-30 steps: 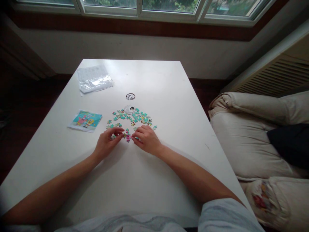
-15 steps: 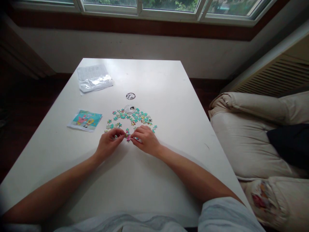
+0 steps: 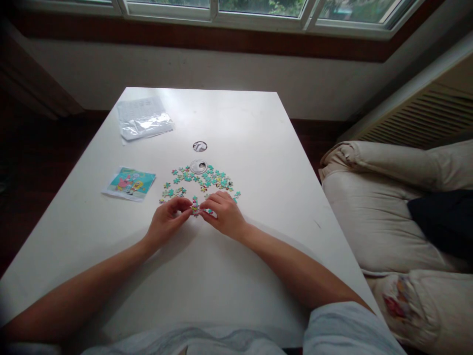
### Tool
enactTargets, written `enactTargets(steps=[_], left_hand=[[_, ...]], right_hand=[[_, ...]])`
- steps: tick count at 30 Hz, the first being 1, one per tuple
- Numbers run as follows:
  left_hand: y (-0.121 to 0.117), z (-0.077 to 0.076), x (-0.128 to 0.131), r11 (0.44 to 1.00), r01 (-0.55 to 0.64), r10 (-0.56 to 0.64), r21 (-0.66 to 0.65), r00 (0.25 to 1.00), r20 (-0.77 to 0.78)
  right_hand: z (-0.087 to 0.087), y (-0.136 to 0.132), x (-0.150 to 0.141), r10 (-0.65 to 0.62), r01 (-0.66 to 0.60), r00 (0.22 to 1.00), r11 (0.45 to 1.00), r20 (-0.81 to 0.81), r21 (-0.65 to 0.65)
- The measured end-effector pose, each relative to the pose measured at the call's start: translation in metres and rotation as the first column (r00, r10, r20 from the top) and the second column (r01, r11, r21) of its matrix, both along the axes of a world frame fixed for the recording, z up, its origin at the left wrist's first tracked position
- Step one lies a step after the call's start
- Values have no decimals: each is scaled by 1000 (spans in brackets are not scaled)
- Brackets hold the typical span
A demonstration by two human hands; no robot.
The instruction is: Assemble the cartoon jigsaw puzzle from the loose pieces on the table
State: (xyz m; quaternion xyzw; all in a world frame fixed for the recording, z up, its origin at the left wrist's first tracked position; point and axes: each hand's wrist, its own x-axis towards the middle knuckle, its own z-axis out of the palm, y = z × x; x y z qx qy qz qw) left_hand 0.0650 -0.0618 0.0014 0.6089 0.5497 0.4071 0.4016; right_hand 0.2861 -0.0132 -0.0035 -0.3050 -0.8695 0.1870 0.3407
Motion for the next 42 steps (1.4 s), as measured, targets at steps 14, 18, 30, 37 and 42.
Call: enactTargets(steps=[14, 18, 30, 37, 42], left_hand=[[-2, 12, -4, 989, 143, -111, 39, 886, -450], [-3, 15, -7, 978, 163, -52, 129, 794, -606], [7, -1, -14, 943, 285, -96, 174, 729, -677], [11, 0, -18, 943, 290, -114, 163, 743, -660], [13, 1, -19, 934, 316, -143, 164, 754, -641]], right_hand=[[-6, 0, 3, 108, -127, 980, 986, 165, 110], [-9, 2, 3, 112, -141, 969, 983, 222, 120], [-9, 1, -2, 80, -132, 956, 977, 282, 168], [-9, 0, 0, 55, -110, 954, 979, 294, 173], [-9, 2, 3, 94, -130, 962, 983, 255, 130]])
